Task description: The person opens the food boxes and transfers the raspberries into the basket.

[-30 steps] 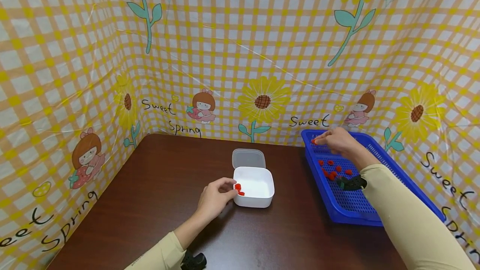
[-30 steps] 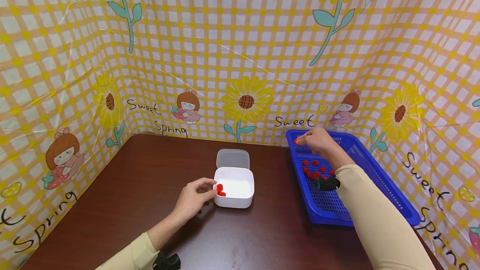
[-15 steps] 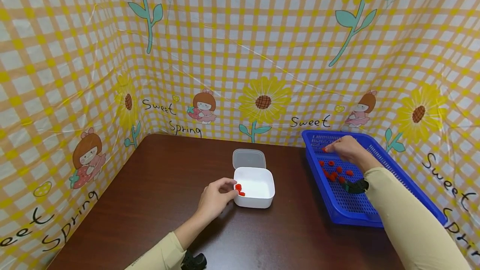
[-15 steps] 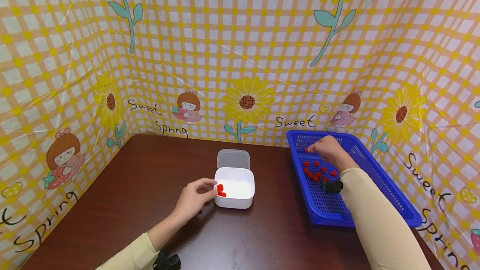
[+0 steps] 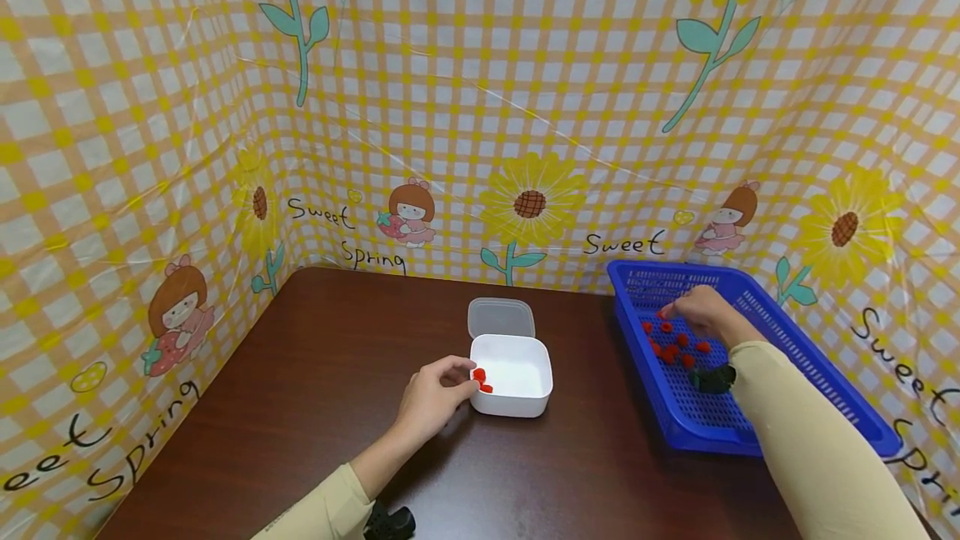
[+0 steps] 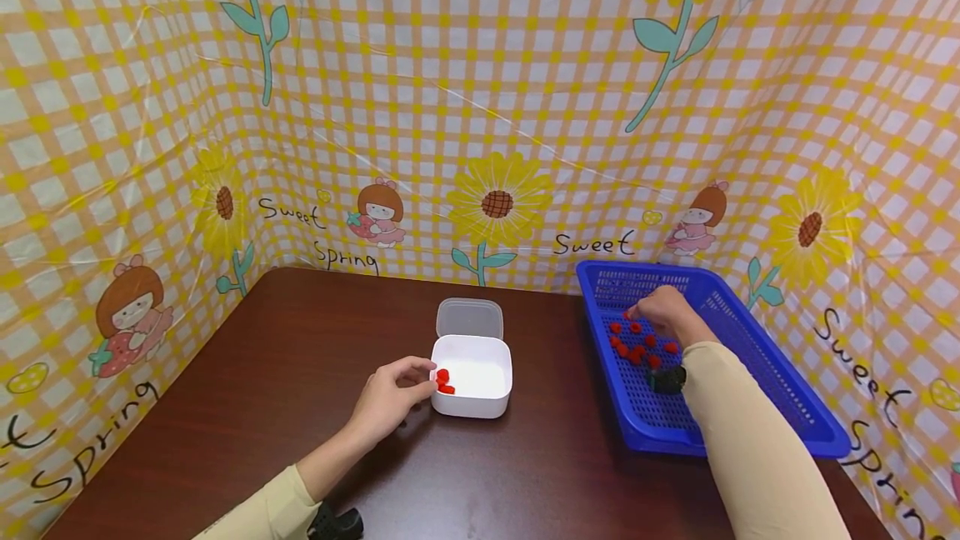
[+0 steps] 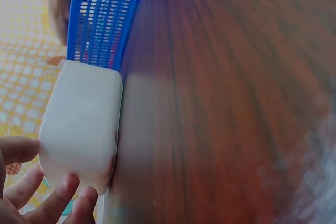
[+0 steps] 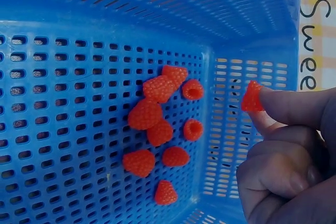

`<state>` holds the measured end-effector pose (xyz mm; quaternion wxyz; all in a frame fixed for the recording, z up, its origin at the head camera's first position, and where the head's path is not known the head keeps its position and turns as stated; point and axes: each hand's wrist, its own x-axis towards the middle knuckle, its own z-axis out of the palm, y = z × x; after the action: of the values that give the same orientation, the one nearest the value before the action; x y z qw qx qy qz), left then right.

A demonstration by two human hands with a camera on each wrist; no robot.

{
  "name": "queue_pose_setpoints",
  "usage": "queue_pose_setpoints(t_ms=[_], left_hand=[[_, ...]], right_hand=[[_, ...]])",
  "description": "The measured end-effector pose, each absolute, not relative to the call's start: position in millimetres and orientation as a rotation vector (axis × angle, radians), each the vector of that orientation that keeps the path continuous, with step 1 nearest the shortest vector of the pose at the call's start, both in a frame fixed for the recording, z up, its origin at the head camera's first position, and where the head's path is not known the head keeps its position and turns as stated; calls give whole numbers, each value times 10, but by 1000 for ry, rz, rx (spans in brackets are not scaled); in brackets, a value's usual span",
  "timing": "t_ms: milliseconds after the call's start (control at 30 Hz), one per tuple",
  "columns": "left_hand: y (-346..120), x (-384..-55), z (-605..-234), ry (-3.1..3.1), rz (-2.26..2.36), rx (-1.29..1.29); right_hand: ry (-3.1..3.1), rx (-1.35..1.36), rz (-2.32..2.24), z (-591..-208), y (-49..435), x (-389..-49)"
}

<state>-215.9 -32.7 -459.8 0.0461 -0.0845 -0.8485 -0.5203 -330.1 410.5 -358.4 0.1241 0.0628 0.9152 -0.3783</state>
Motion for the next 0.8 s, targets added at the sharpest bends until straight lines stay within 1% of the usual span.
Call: queue_pose_setpoints(t_ms=[200,400,800], left_hand=[[-325,-2160,-4608,-2593,-1593,-258],[-326,-2154,-4610,-2590,-1598,-259],[-330,-2152,-4586,-2585,-1598,-247]], right_hand=[[2667,206,-1118,-3602,4106,-3290],[2682,121,-1086,-3538,4025,-3243],[2696,35,-1127,-3323,3626,-3195]])
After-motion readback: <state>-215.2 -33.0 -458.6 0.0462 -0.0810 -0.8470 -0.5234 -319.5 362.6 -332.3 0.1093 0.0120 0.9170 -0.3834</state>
